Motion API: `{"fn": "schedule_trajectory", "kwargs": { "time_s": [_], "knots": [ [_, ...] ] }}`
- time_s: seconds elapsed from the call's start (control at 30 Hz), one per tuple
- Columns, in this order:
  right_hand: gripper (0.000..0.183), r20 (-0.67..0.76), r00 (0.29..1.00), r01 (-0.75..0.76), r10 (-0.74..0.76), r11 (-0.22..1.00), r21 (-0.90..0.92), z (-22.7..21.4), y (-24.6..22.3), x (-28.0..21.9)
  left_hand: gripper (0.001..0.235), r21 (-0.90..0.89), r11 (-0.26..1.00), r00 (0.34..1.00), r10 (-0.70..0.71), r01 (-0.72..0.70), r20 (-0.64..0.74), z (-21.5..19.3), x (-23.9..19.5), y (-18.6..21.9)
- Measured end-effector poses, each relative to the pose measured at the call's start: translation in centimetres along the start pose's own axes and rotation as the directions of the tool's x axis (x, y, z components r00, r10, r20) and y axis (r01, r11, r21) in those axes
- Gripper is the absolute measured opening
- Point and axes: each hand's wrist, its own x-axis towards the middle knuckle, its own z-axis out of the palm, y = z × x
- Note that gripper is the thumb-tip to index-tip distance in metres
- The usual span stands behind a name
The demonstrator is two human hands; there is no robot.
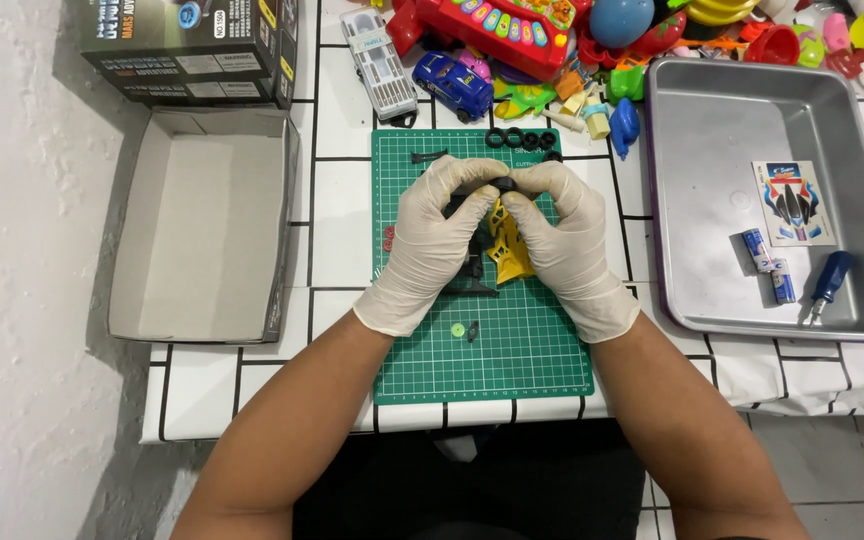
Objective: Assembling a toy car chassis by installing the motor, gears, and applying lubricant on a workspace mat.
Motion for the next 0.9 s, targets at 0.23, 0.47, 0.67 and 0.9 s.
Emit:
{"fn": "schedule_trajectory", "kwargs": {
  "time_s": [0.23, 0.47, 0.67, 0.9],
  "knots": [
    [0.018, 0.007, 1.0, -0.03, 0.03, 0.999, -0.039, 0.0, -0.5, 0.6, 0.015, 0.013, 1.0, 1.0, -0.002, 0.003, -0.025, 0.1, 0.2, -1.1],
    [0.048, 0.087, 0.989, 0.126, -0.117, 0.986, -0.109, -0.7, -2.1, 1.2, 0.014, 0.02, 0.995, 0.991, -0.093, 0.095, -0.094, 0.2, 0.0, -0.9],
    [0.036, -0.023, 0.992, 0.119, -0.123, 0.982, -0.145, -1.5, -0.9, 1.8, 0.016, 0.02, 1.0, 0.998, -0.02, 0.021, -0.059, 0.1, 0.0, 0.4],
    [0.035, -0.174, 0.985, -0.049, 0.005, 0.967, -0.249, -3.6, 4.2, 2.2, 0.02, 0.197, 0.967, 0.981, 0.181, -0.164, -0.071, -0.8, 0.1, -0.2]
  ]
}}
